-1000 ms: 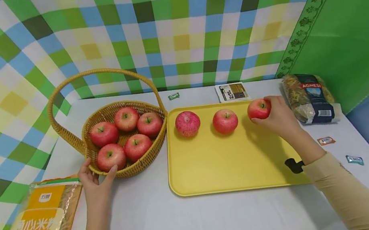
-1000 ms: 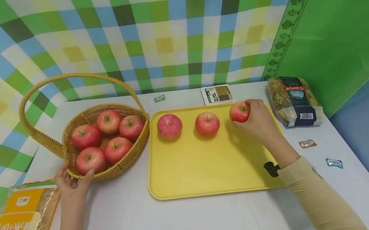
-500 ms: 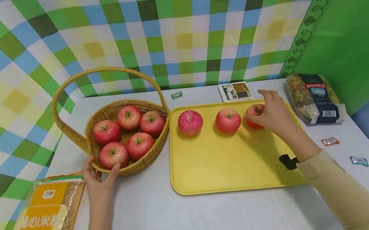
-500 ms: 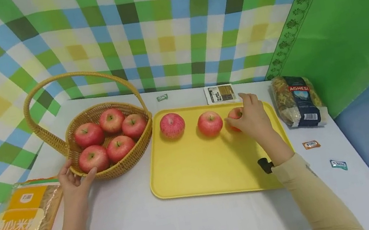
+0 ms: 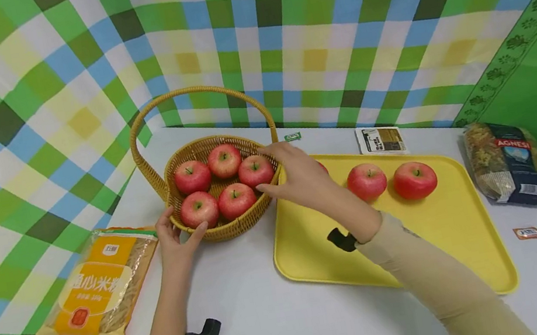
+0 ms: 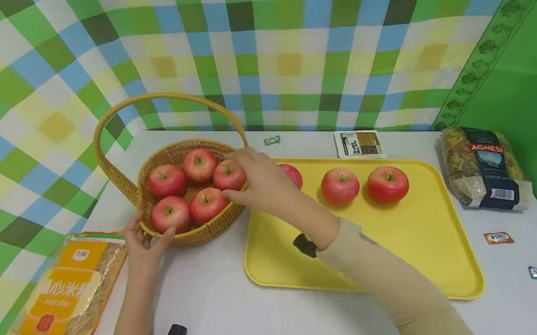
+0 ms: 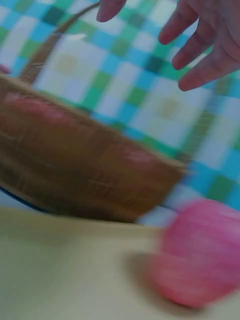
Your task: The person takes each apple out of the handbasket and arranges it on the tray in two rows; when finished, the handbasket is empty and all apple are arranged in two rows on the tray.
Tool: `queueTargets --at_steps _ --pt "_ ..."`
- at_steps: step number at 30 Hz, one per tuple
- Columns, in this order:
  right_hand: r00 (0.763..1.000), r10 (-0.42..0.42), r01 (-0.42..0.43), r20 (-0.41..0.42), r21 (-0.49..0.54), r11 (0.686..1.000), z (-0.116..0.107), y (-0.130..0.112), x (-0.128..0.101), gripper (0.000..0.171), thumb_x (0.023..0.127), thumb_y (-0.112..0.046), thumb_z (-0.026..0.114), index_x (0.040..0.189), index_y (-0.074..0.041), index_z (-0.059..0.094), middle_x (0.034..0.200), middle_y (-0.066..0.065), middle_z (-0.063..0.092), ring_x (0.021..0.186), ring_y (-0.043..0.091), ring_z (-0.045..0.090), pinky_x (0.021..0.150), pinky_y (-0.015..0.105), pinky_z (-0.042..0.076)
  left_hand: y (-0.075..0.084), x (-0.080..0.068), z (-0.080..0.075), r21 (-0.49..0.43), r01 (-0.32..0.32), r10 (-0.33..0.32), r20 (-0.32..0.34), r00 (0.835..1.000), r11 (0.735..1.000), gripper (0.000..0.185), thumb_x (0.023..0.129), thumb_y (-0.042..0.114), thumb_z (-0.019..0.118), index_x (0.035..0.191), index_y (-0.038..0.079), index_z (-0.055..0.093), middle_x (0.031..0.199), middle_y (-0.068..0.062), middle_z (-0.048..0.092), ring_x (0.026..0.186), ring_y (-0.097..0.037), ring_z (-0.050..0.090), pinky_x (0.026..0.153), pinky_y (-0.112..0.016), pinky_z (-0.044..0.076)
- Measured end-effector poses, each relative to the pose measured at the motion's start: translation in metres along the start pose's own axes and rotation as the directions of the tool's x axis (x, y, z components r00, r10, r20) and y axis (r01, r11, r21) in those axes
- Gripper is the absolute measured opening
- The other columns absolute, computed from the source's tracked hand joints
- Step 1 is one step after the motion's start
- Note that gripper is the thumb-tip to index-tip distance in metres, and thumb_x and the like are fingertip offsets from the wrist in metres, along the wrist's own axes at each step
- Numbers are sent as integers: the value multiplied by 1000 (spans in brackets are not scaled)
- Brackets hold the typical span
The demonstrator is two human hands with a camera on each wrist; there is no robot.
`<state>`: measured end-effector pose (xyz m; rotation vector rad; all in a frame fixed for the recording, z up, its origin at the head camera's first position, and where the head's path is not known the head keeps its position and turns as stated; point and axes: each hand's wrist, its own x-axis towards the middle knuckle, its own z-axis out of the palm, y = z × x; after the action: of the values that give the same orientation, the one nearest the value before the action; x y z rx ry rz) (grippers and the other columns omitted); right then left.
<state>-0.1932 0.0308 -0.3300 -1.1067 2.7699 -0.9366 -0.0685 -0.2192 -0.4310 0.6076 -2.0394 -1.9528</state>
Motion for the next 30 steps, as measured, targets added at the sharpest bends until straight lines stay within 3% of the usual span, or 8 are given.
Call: queueTargets --at_steps 3,7,15,22,30 --pt "991 -89 89 103 4 996 31 -19 24 66 85 -41 72 138 -9 49 138 7 49 128 23 42 106 42 36 0 3 0 4 -19 19 9 1000 1000 84 85 18 75 148 17 19 157 -4 17 143 -24 19 114 -38 23" --pt "961 -154 163 232 -22 986 65 -36 51 68 84 -44 71 140 -11 48 139 5 48 129 19 42 106 38 36 2 3 0 23 -31 31 22 999 999 86 85 16 76 148 15 17 157 -6 16 143 -26 18 113 -42 25" --pt "930 -108 145 351 -82 986 105 -50 78 70 83 -46 68 142 -16 45 138 4 46 118 23 50 94 35 47 2 -1 -1 5 -58 58 38 998 998 86 84 10 75 148 13 17 157 -7 16 142 -27 18 112 -44 26" --pt "920 -92 166 381 -167 972 114 -50 84 61 84 -44 67 136 -16 51 131 3 51 111 17 55 90 33 49 1 1 1 25 -45 43 48 998 999 89 83 13 77 148 15 16 157 -7 18 142 -27 19 112 -42 27" --pt "931 -149 203 334 -133 970 107 -51 86 55 80 -42 69 125 -14 56 120 1 54 99 12 56 82 26 49 0 -1 -2 15 -3 3 55 998 1000 90 84 15 76 149 20 13 159 -1 10 143 -23 15 112 -41 27"
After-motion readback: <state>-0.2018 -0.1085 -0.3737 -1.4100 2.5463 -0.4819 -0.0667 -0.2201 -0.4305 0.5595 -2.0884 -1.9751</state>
